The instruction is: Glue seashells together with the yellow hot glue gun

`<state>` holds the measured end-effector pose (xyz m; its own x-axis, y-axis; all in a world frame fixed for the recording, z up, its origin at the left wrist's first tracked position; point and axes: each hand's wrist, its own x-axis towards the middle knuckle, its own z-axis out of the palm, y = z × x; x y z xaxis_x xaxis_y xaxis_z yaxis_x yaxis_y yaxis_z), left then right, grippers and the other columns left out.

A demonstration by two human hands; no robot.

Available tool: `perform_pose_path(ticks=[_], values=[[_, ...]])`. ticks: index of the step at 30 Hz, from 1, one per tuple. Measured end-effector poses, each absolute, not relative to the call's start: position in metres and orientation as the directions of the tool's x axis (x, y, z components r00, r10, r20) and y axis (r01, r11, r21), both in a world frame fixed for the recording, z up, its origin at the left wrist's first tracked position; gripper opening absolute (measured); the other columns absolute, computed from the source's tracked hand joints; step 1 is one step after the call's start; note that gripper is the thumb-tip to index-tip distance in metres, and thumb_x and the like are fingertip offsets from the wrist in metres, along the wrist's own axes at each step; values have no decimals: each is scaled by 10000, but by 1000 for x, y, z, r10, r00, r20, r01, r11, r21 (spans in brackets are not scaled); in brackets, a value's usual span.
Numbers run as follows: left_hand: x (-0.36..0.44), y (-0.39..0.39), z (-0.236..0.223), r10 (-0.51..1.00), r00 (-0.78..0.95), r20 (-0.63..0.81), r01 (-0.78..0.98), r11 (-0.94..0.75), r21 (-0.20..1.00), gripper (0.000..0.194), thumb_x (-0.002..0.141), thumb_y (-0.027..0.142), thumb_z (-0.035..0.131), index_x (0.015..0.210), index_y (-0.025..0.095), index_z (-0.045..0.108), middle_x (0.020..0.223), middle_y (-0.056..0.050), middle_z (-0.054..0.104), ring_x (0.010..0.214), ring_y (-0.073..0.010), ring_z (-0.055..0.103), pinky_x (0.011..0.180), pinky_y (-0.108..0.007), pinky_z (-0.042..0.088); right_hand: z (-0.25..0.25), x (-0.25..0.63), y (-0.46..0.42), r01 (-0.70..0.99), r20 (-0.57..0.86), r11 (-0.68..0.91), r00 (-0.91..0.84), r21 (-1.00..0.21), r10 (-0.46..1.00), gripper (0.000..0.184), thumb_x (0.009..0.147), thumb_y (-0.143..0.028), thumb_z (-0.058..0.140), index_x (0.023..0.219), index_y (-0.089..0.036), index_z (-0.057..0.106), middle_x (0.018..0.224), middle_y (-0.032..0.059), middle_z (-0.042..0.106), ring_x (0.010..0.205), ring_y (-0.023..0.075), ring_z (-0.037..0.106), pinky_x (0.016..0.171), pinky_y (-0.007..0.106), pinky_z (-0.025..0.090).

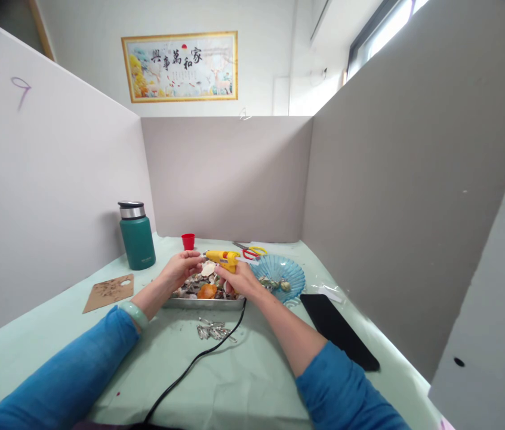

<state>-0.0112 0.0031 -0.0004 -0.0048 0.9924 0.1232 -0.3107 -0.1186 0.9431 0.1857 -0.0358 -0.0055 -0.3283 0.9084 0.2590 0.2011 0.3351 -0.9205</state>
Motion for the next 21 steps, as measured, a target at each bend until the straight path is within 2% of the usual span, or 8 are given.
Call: perform_pose_path(ticks=[6,12,17,21], values=[[-11,1,-1,992,11,126,-307,-116,944,320,603,43,749,828,133,539,609,-15,648,491,-106,605,558,-222,521,-7,188,-33,242,274,349,-293,-905,916,439,808,-536,566,620,-143,616,398,-12,528,363,81,471,402,187,379],[-10,0,2,994,-6,112,-312,-109,944,305,604,20,737,811,127,540,595,-19,644,497,-112,610,554,-220,519,-7,187,-33,202,275,359,-349,-911,896,433,786,-548,589,642,-139,610,408,-17,527,359,87,467,387,196,361],[-11,0,2,993,5,116,-332,-108,937,293,620,4,723,815,125,540,639,-42,669,513,-108,612,585,-228,527,-8,188,-33,224,276,350,-304,-910,912,454,796,-552,568,627,-134,614,396,-14,519,354,84,462,393,195,373],[-12,0,3,995,10,98,-348,-88,933,280,630,-6,719,806,121,541,644,-48,664,518,-114,616,565,-223,519,-7,188,-33,211,277,357,-333,-910,901,436,784,-551,586,632,-143,609,400,-16,524,359,87,467,385,196,363]])
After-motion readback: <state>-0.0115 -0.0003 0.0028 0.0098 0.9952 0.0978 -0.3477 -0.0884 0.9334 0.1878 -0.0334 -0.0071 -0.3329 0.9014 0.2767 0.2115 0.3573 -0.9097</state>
